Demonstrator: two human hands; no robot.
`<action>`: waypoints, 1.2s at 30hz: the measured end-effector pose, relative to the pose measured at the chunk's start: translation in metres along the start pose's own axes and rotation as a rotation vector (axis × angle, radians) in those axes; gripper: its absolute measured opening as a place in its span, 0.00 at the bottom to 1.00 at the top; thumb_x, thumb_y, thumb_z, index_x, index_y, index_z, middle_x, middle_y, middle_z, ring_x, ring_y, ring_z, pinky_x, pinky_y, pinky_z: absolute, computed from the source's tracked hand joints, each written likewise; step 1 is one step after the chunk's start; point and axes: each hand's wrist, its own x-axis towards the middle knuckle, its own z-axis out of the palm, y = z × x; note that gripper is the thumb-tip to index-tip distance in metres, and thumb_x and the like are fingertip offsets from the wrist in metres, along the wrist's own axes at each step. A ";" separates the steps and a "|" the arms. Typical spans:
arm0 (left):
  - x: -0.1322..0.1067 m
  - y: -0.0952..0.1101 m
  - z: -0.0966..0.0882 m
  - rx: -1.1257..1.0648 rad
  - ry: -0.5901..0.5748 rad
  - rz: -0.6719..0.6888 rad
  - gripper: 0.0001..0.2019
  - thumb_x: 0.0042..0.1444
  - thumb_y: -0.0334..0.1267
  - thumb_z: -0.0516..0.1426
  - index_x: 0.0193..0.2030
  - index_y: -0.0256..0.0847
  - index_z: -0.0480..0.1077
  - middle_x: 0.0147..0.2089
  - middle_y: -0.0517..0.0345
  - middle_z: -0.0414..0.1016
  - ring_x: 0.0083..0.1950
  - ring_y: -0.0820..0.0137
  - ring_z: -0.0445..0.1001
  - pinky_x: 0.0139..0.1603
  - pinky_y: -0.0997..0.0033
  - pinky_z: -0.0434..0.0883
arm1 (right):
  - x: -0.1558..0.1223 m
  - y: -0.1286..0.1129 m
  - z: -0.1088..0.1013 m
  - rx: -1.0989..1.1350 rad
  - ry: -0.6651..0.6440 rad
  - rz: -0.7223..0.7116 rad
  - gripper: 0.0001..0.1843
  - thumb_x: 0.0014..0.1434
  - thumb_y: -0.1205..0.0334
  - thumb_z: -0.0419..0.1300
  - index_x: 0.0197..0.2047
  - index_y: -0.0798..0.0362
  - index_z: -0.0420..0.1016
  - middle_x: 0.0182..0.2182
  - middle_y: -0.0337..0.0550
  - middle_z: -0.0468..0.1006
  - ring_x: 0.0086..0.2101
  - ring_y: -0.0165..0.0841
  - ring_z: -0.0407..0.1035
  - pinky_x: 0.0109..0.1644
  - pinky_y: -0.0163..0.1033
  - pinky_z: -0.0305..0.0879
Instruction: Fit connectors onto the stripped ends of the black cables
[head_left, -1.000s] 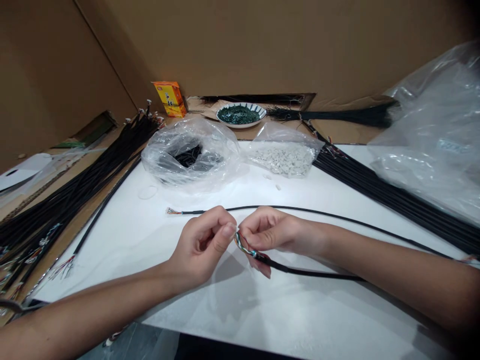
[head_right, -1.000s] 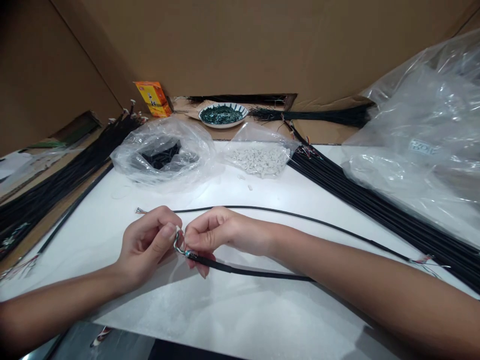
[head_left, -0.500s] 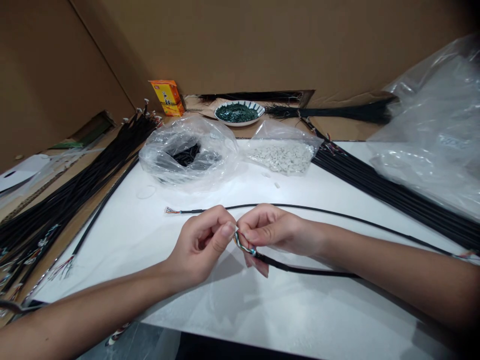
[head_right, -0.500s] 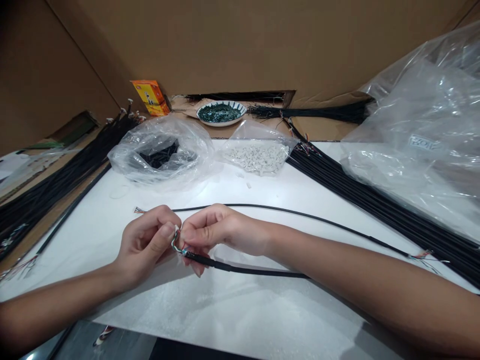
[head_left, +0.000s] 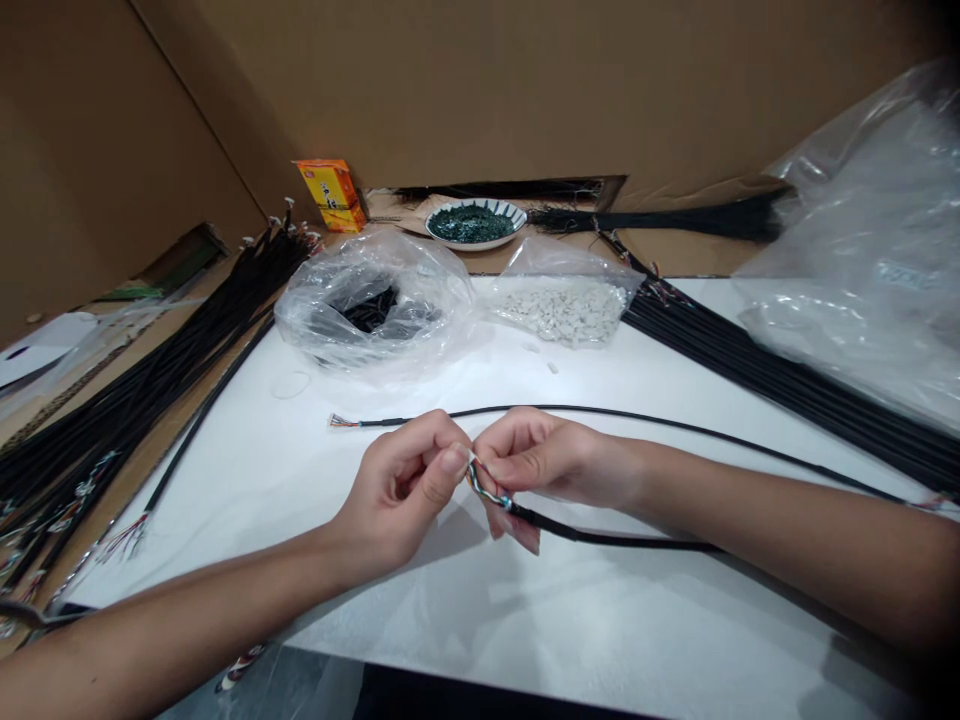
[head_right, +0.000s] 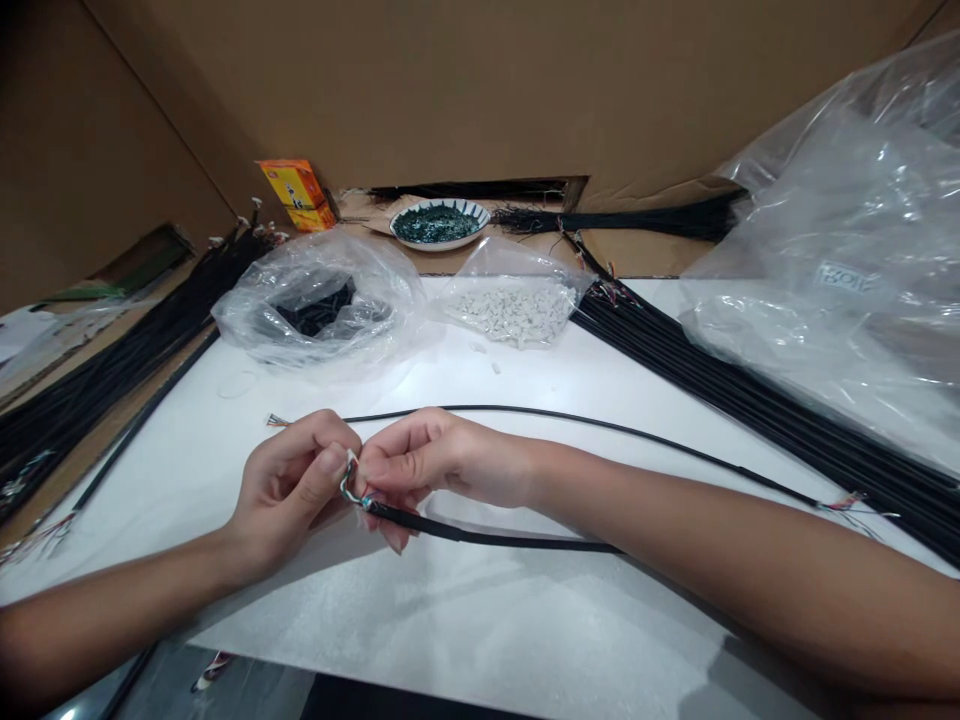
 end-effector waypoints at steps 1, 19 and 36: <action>0.000 0.000 0.000 -0.002 -0.003 0.003 0.11 0.64 0.41 0.48 0.32 0.38 0.63 0.24 0.61 0.64 0.22 0.79 0.63 0.21 0.78 0.56 | 0.000 0.001 0.000 0.008 -0.005 -0.003 0.10 0.61 0.67 0.55 0.31 0.63 0.72 0.27 0.44 0.76 0.25 0.26 0.73 0.30 0.29 0.66; -0.001 0.000 0.001 -0.080 -0.026 -0.051 0.11 0.63 0.41 0.49 0.32 0.38 0.62 0.22 0.63 0.59 0.21 0.80 0.59 0.20 0.80 0.54 | 0.001 0.002 -0.004 0.061 -0.027 0.046 0.09 0.59 0.66 0.57 0.31 0.62 0.74 0.27 0.43 0.77 0.25 0.28 0.73 0.33 0.31 0.68; -0.001 -0.001 0.001 -0.139 -0.035 -0.092 0.12 0.63 0.43 0.49 0.31 0.38 0.61 0.21 0.63 0.59 0.20 0.80 0.57 0.20 0.81 0.53 | 0.002 0.004 -0.003 0.042 -0.002 0.017 0.09 0.59 0.65 0.56 0.30 0.61 0.73 0.24 0.41 0.75 0.24 0.27 0.71 0.35 0.34 0.67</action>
